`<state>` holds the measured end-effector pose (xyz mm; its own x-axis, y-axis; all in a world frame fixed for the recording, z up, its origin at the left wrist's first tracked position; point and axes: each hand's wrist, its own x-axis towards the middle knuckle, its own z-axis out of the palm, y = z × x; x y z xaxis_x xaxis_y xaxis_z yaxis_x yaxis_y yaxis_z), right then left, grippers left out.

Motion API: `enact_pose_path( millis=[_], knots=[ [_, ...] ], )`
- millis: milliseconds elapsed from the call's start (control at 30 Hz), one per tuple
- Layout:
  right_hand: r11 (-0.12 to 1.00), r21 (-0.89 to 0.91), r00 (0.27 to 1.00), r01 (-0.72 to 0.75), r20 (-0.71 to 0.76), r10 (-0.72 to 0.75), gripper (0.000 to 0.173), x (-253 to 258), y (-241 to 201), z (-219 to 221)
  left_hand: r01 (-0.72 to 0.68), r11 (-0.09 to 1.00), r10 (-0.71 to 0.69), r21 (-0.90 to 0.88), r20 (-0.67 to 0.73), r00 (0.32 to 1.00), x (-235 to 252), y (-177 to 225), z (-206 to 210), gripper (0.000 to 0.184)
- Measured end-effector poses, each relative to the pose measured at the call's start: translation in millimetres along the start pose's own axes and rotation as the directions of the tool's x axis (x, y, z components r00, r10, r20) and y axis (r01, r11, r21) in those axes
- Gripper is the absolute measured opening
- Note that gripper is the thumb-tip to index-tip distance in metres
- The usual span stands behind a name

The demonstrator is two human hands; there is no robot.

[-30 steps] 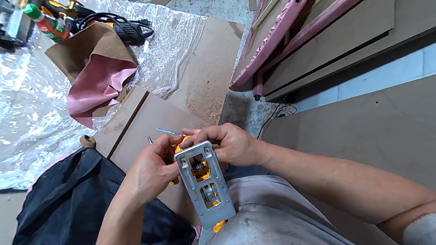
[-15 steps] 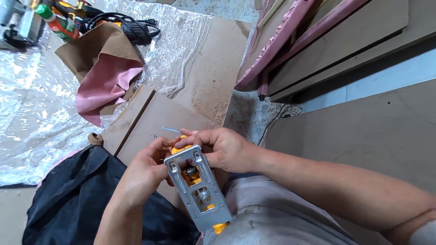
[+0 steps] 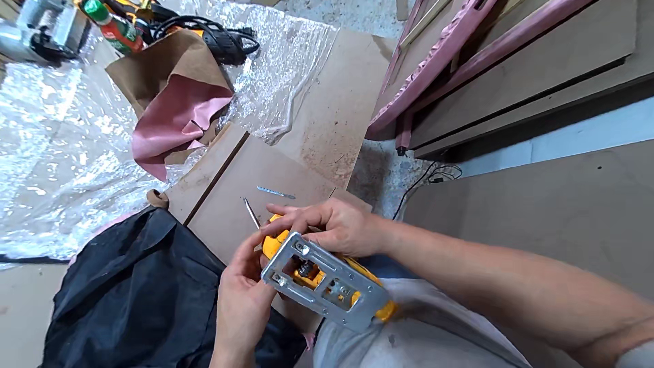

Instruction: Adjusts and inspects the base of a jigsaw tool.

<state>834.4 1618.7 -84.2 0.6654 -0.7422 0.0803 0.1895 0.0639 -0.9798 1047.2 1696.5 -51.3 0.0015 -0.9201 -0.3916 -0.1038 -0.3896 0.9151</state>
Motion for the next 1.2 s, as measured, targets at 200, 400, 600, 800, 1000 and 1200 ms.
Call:
enact_pose_path(
  millis=[200,400,600,800,1000,1200],
  knots=[
    [0.998,0.063,0.97,0.023,-0.242,-0.008,0.045,-44,-2,34,0.022,1.0,-0.022,-0.003,-0.011,1.0,-7,-1,-14,0.051],
    [0.897,-0.406,0.978,-0.175,-0.174,0.113,0.037,-36,-33,35,0.106,0.985,-0.103,-0.139,0.03,0.994,6,6,-31,0.043],
    [0.893,-0.433,0.992,-0.122,-0.083,0.095,0.034,-25,-36,17,0.056,0.988,-0.066,-0.146,-0.066,0.996,4,3,-21,0.038],
    [0.905,-0.424,0.985,-0.038,0.137,0.106,0.043,-11,-40,-21,0.045,0.991,-0.02,0.125,-0.191,0.981,-1,1,-15,0.041],
    [0.851,-0.521,0.953,-0.067,0.218,0.208,0.043,-8,-50,-40,-0.26,0.924,0.268,0.281,0.011,0.963,4,-20,-5,0.057],
    [0.552,-0.831,0.928,0.072,-0.148,-0.343,0.032,-52,-37,5,-0.274,0.945,0.299,0.18,-0.128,0.946,2,-28,14,0.045]
  ],
)
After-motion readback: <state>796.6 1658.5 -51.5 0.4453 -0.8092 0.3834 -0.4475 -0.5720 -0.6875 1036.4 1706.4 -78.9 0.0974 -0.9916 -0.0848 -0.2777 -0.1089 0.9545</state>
